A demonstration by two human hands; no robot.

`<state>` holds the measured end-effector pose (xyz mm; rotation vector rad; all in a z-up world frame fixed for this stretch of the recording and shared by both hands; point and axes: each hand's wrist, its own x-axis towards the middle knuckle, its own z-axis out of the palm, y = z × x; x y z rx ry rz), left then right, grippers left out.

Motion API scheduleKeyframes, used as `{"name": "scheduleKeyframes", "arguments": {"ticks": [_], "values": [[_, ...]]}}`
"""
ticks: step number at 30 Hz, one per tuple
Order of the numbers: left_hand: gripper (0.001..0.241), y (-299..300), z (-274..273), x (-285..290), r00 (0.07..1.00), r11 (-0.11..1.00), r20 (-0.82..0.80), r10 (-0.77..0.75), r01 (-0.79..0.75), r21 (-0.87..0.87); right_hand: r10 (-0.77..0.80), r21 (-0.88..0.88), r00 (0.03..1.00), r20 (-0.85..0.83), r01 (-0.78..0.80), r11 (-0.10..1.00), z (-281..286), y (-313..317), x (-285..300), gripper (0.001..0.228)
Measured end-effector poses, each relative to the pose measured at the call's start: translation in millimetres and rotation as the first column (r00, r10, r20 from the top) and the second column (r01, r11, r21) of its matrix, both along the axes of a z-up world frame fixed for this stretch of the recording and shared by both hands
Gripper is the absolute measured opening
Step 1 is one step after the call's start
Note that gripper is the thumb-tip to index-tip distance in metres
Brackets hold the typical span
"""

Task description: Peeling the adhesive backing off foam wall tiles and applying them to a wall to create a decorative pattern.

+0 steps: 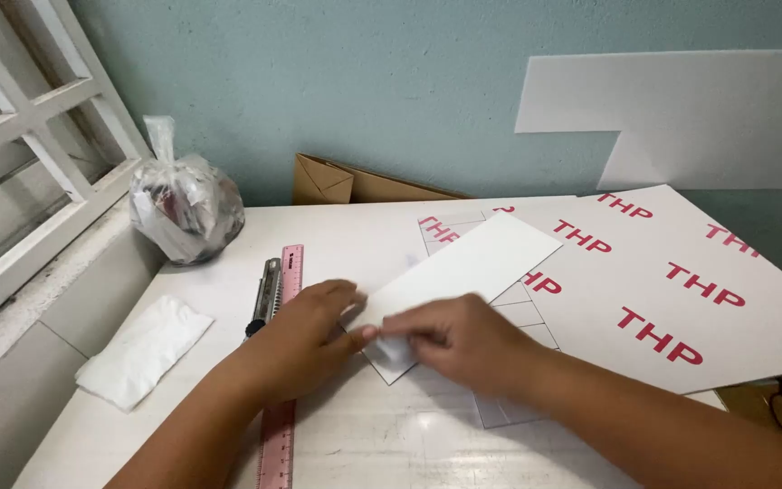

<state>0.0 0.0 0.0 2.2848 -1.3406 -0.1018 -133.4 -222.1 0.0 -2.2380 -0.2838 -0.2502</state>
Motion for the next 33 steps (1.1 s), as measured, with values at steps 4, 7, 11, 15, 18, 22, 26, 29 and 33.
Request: {"name": "scheduleKeyframes", "arguments": {"ticks": [4, 7, 11, 15, 18, 22, 26, 29, 33], "values": [[0.057, 2, 18, -22, 0.993, 0.967, -0.064, -0.102, 0.084, -0.242, -0.238, 0.411, 0.953, -0.19, 0.297, 0.862, 24, 8, -3, 0.02], [0.058, -3, 24, -38, 0.981, 0.922, -0.103, -0.162, 0.113, -0.371, -0.225, 0.614, 0.959, -0.171, 0.282, 0.737, 22, 8, -4, 0.012], [0.042, -4, 20, -38, 0.99, 0.866, 0.046, -0.131, 0.137, -0.481, -0.177, 0.666, 0.975, -0.132, 0.22, 0.712, 22, 14, -8, 0.012], [0.036, 9, 41, -33, 0.993, 0.744, 0.114, 0.022, 0.06, -0.665, -0.043, 0.193, 0.96, 0.278, -0.011, 0.981, 25, -5, -6, 0.02], [0.029, 53, 47, 16, 0.812, 0.705, 0.339, 0.475, -0.121, -0.698, -0.116, -0.015, 0.929, 0.352, 0.13, 0.991, 33, -30, -6, 0.022], [0.022, 118, 59, 38, 0.672, 0.589, 0.138, 0.728, -0.51, -0.627, -0.273, -0.02, 0.908, 0.318, 0.295, 0.955, 44, -41, -6, 0.024], [0.033, 138, 52, 47, 0.443, 0.453, 0.109, 0.89, -0.886, -0.099, -0.468, -0.094, 0.85, 0.243, 0.5, 0.861, 50, -50, -4, 0.027], [0.055, 138, 51, 47, 0.46, 0.444, 0.061, 0.886, -0.879, 0.176, -0.553, -0.124, 0.816, 0.167, 0.574, 0.809, 53, -51, -3, 0.028], [0.067, 135, 56, 54, 0.502, 0.476, 0.067, 0.862, -0.848, 0.231, -0.629, -0.253, 0.776, 0.046, 0.618, 0.744, 58, -57, -1, 0.032]]}}
